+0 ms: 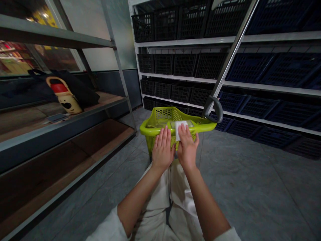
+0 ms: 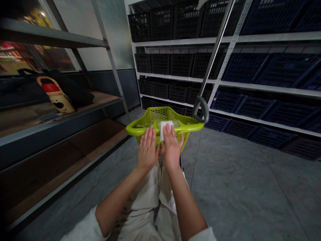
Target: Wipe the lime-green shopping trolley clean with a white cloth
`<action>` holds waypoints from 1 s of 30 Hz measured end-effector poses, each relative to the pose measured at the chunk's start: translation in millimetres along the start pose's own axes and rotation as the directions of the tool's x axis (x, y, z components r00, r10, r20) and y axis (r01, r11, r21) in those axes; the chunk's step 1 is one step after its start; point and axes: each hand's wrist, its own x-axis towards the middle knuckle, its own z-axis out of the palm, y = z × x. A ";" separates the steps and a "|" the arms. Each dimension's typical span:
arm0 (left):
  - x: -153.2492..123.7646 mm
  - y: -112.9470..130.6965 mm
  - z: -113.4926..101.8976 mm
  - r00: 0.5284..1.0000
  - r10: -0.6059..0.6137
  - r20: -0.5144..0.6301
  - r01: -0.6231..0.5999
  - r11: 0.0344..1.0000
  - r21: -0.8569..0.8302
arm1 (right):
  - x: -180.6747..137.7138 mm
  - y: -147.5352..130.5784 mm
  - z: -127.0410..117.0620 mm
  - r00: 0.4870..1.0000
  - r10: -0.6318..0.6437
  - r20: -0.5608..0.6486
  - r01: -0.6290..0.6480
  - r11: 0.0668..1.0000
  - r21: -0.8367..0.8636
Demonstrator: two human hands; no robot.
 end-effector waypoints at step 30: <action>1.9 3.4 4.1 1.000 -0.001 -0.010 0.001 1.000 -0.005 | 0.9 11.5 0.2 0.997 0.062 -0.039 -0.063 0.998 -0.025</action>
